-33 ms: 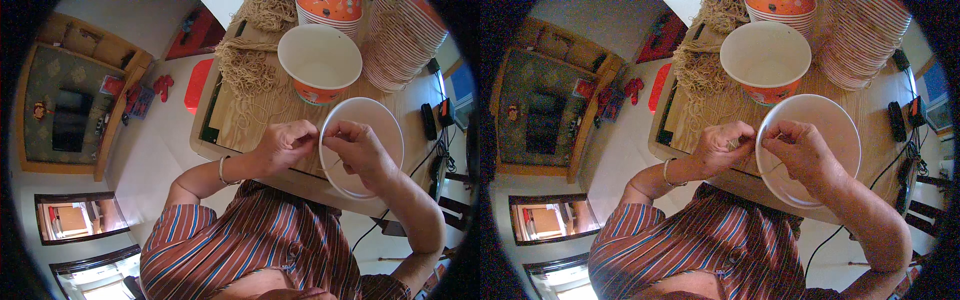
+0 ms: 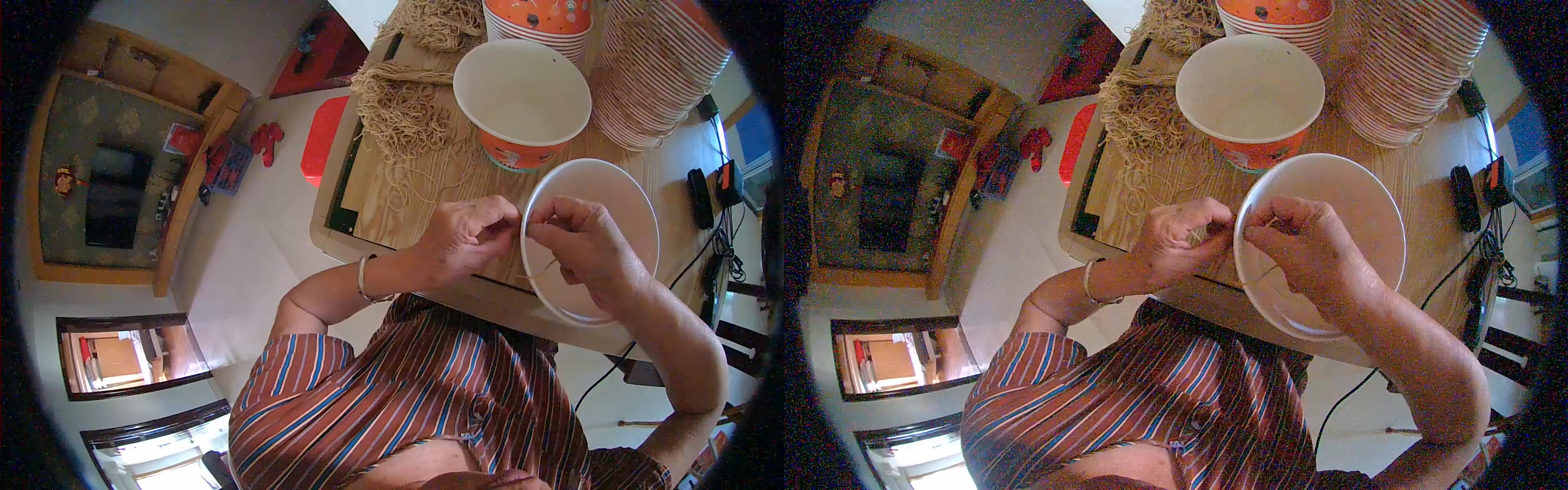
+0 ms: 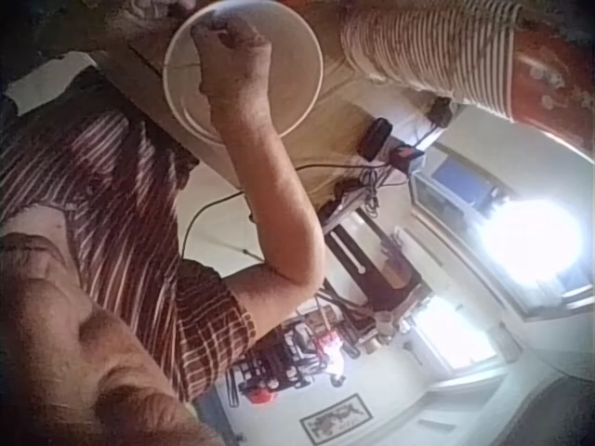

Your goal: Threading elastic bands through pre-punched holes in decorative paper cups.

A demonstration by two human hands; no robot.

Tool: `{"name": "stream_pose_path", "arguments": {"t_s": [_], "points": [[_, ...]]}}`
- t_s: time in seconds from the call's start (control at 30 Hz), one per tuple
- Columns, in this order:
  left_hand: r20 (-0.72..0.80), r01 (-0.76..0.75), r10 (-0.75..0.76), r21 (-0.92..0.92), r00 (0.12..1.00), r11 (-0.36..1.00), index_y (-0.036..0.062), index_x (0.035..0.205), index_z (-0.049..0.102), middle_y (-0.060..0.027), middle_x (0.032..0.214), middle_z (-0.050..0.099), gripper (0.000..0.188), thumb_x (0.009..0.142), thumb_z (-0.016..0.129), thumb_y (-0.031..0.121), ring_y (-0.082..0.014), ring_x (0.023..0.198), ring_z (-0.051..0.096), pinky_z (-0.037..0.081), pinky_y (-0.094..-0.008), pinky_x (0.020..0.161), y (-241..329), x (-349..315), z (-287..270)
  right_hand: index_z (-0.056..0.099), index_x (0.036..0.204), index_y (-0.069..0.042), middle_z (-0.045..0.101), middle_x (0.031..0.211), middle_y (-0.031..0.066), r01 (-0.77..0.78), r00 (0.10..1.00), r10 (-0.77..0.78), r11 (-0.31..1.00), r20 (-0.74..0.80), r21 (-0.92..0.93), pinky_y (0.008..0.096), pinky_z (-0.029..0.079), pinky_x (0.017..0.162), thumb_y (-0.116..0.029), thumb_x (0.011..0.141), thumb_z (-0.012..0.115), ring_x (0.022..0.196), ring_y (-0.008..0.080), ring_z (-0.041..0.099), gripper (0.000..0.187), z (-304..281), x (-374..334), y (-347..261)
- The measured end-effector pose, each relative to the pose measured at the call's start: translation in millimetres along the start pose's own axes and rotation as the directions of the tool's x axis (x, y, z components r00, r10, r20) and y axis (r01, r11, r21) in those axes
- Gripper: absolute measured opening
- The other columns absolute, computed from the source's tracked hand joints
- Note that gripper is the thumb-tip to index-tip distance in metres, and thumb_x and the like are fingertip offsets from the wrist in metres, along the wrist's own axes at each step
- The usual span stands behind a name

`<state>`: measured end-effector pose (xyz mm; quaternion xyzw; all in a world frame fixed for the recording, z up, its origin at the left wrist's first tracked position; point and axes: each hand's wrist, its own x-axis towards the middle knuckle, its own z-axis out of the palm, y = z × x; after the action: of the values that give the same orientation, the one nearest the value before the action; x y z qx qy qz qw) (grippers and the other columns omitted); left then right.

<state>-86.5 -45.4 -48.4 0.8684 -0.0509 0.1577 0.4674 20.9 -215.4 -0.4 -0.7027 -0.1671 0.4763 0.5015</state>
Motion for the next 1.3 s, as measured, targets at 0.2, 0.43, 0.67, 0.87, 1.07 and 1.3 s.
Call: {"name": "stream_pose_path", "arguments": {"t_s": [0.2, 0.43, 0.67, 0.87, 1.07, 1.3], "points": [[0.010, 0.059, -0.059, -0.022, 0.998, 0.998, 0.0065, 0.093, 0.059, -0.0073, 0.077, 0.065, 0.013, 0.082, 0.065, 0.005, -0.0136, 0.072, 0.065, 0.052, -0.0270, 0.064, -3.7, -1.8, 2.1, 0.062, 0.088, -0.010, 0.047, 0.065, -0.0073, -0.017, 0.999, 0.017, 1.000, -0.027, -0.004, 0.0186, 0.027, 0.039, -0.015, 0.088, 0.061, 0.048, 0.0009, 0.036, 0.005, 1.9, -2.0, -4.4], [-0.104, 0.141, -0.157, -0.145, 0.982, 0.979, 0.0041, 0.099, 0.056, -0.0070, 0.082, 0.064, 0.009, 0.090, 0.058, 0.007, -0.0110, 0.076, 0.064, 0.051, -0.0260, 0.066, -10.9, -4.8, -5.7, 0.059, 0.084, -0.010, 0.047, 0.065, -0.0067, -0.015, 0.995, 0.014, 1.000, -0.094, -0.008, 0.0191, 0.028, 0.041, -0.015, 0.086, 0.062, 0.049, 0.0022, 0.036, 0.006, -4.9, -17.3, -9.2], [-0.029, -0.266, 0.272, 0.128, 0.962, 0.955, 0.0037, 0.104, 0.060, -0.0110, 0.095, 0.062, 0.015, 0.091, 0.054, 0.009, -0.0276, 0.097, 0.058, 0.045, -0.0366, 0.087, 30.7, 18.2, -32.3, 0.063, 0.089, -0.007, 0.056, 0.071, -0.0053, 0.103, 0.989, -0.105, 0.994, -0.102, -0.022, 0.0200, 0.037, 0.045, -0.012, 0.089, 0.061, 0.056, 0.0020, 0.045, 0.006, -1.0, -37.5, -13.9], [0.187, -0.364, 0.336, 0.144, 0.923, 0.920, 0.0008, 0.092, 0.057, -0.0125, 0.085, 0.055, 0.016, 0.091, 0.057, 0.016, -0.0310, 0.081, 0.054, 0.044, -0.0384, 0.072, 36.6, 21.5, -25.6, 0.061, 0.088, -0.004, 0.056, 0.071, -0.0060, 0.347, 0.930, -0.354, 0.934, -0.095, -0.085, 0.0187, 0.039, 0.058, -0.008, 0.089, 0.062, 0.068, 0.0010, 0.048, 0.004, 8.3, -41.4, -8.8], [0.091, -0.347, 0.345, 0.011, 0.934, 0.938, 0.0007, 0.090, 0.053, -0.0126, 0.081, 0.049, 0.011, 0.091, 0.056, 0.011, -0.0313, 0.076, 0.050, 0.043, -0.0378, 0.069, 33.9, 19.7, -15.8, 0.059, 0.086, -0.004, 0.055, 0.071, -0.0044, 0.339, 0.931, -0.352, 0.932, -0.094, -0.125, 0.0200, 0.038, 0.057, -0.009, 0.089, 0.063, 0.066, 0.0015, 0.046, 0.007, 8.7, -42.4, -10.4], [0.183, -0.174, 0.188, -0.091, 0.965, 0.981, -0.0003, 0.090, 0.053, -0.0104, 0.081, 0.049, 0.008, 0.090, 0.056, 0.008, -0.0258, 0.076, 0.052, 0.043, -0.0354, 0.069, 38.3, 17.7, -22.2, 0.057, 0.086, -0.005, 0.048, 0.065, -0.0063, 0.446, 0.875, -0.454, 0.891, -0.166, -0.086, 0.0197, 0.036, 0.054, -0.006, 0.088, 0.064, 0.062, 0.0011, 0.043, 0.007, 12.6, -37.7, -1.7]]}}
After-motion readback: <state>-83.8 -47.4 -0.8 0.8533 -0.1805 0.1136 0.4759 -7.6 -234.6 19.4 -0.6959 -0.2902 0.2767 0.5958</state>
